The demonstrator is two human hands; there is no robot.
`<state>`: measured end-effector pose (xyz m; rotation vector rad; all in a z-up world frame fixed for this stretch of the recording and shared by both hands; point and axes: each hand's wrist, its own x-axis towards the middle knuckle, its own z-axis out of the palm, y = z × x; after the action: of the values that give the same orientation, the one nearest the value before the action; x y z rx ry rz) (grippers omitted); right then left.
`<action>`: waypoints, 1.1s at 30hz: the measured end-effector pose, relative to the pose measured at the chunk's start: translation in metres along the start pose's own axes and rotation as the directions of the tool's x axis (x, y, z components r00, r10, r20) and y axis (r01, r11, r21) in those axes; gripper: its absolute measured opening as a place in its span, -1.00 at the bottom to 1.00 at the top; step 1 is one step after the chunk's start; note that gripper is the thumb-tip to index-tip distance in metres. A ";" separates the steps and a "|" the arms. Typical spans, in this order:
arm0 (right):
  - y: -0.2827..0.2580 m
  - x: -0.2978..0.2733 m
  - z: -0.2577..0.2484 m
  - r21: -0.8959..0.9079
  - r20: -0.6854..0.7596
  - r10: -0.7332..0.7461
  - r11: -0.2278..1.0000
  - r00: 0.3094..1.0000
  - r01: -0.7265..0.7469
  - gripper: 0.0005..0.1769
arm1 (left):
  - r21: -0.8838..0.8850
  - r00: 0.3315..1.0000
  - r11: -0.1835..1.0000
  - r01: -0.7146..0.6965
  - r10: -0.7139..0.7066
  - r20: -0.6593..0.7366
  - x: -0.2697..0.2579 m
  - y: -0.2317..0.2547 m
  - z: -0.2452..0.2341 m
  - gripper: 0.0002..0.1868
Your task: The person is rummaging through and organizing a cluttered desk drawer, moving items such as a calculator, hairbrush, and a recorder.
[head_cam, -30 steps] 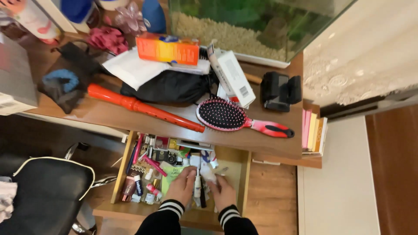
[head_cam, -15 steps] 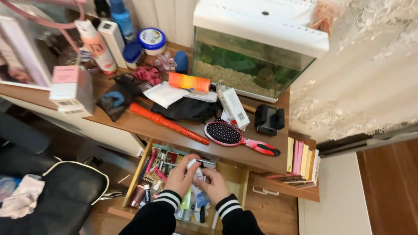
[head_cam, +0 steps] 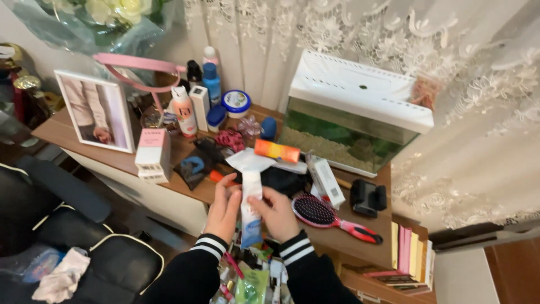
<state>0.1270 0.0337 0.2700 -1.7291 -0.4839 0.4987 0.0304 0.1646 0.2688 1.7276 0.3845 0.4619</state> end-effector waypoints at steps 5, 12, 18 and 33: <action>-0.012 0.091 0.024 0.019 -0.123 0.045 0.999 0.991 -0.043 -0.66 | 0.034 0.998 0.998 0.057 -0.055 -0.033 0.041 -0.026 -0.040 -0.58; 0.004 0.219 0.054 -0.254 -0.235 0.168 0.940 0.957 -0.228 -0.66 | 0.274 0.999 0.961 -0.043 0.047 -0.011 0.115 -0.050 -0.097 -0.67; 0.012 0.276 0.067 -0.240 -0.419 0.315 0.866 0.852 -0.439 -0.34 | 0.320 0.985 0.934 -0.160 0.132 0.109 0.156 -0.063 -0.111 -0.72; -0.033 0.271 0.116 -0.267 -0.531 0.280 0.841 0.800 -0.471 -0.41 | 0.454 0.970 0.875 -0.170 0.069 0.232 0.187 -0.097 -0.109 -0.79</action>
<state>0.2811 0.2868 0.2603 -2.2696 0.1502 0.2464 0.1370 0.3684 0.2113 2.2640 0.2482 0.2811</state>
